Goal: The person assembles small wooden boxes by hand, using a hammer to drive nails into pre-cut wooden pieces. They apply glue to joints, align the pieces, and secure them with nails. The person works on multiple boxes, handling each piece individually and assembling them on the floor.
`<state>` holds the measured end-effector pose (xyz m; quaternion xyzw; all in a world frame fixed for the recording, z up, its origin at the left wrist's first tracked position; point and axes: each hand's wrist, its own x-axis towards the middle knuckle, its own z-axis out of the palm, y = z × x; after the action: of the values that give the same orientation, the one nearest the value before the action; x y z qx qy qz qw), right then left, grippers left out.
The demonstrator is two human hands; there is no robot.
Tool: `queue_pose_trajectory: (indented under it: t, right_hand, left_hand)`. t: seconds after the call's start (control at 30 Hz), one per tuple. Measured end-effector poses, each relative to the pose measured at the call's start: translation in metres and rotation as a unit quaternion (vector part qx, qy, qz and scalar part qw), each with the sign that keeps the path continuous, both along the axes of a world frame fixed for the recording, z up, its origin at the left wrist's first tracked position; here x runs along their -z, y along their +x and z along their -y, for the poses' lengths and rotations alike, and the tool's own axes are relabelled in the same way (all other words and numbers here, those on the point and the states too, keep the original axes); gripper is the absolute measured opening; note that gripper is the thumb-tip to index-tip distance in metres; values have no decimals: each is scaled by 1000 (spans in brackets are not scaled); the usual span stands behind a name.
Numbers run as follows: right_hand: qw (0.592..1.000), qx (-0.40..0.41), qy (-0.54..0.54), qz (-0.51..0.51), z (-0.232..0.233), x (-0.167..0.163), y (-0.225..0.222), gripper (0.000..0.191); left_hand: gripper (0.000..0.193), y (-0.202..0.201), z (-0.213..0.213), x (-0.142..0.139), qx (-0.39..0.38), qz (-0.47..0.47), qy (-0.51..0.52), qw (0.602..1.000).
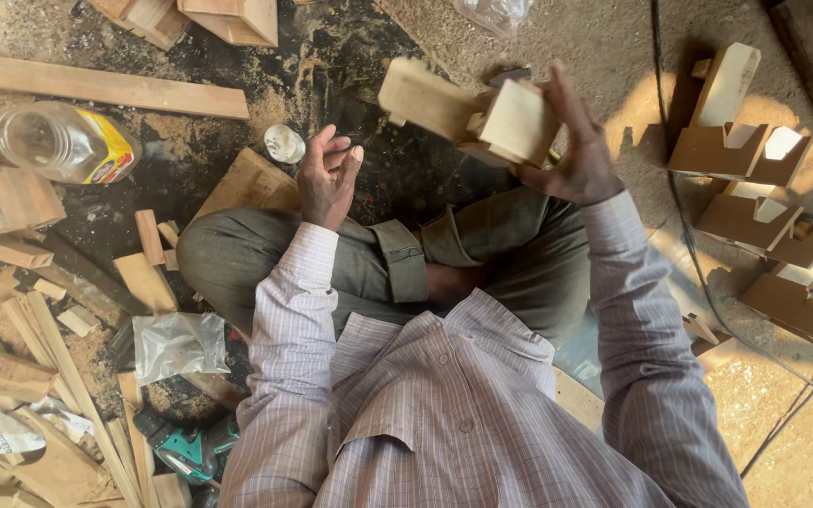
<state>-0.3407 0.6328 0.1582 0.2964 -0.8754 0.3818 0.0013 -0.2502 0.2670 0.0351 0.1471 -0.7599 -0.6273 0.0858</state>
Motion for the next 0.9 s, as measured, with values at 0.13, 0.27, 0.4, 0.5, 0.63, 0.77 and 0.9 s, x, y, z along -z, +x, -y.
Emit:
queue_pose_trajectory:
  t: [0.13,0.27,0.4,0.5,0.63,0.77,0.9]
  right_hand:
    - [990,-59,97,81,50,28,-9,130]
    - [979,-38,101,173,51,44,-20,134]
    - [989,-68,130,34,43,48,-22,148]
    - [990,-23,120,-69,46,39,-9,141]
    - [993,62,46,-84,55,17,36,111]
    - [994,100,-8,-48,69,-4,78,90]
    - [993,76,-86,34,95,-23,101,76]
  left_hand:
    - [62,8,17,-11,-74,28,-18,997]
    - [80,15,52,-34,-116,62,-284,950]
    - [95,-12,78,-38,-87,256,-420,866]
    - [93,-47,89,-16,-13,376,-431,820]
    - [77,-68,86,20,46,394,-445,803]
    - [72,-66,79,16,11,275,-482,832]
    - [73,-41,46,-35,-20,4,-408,913]
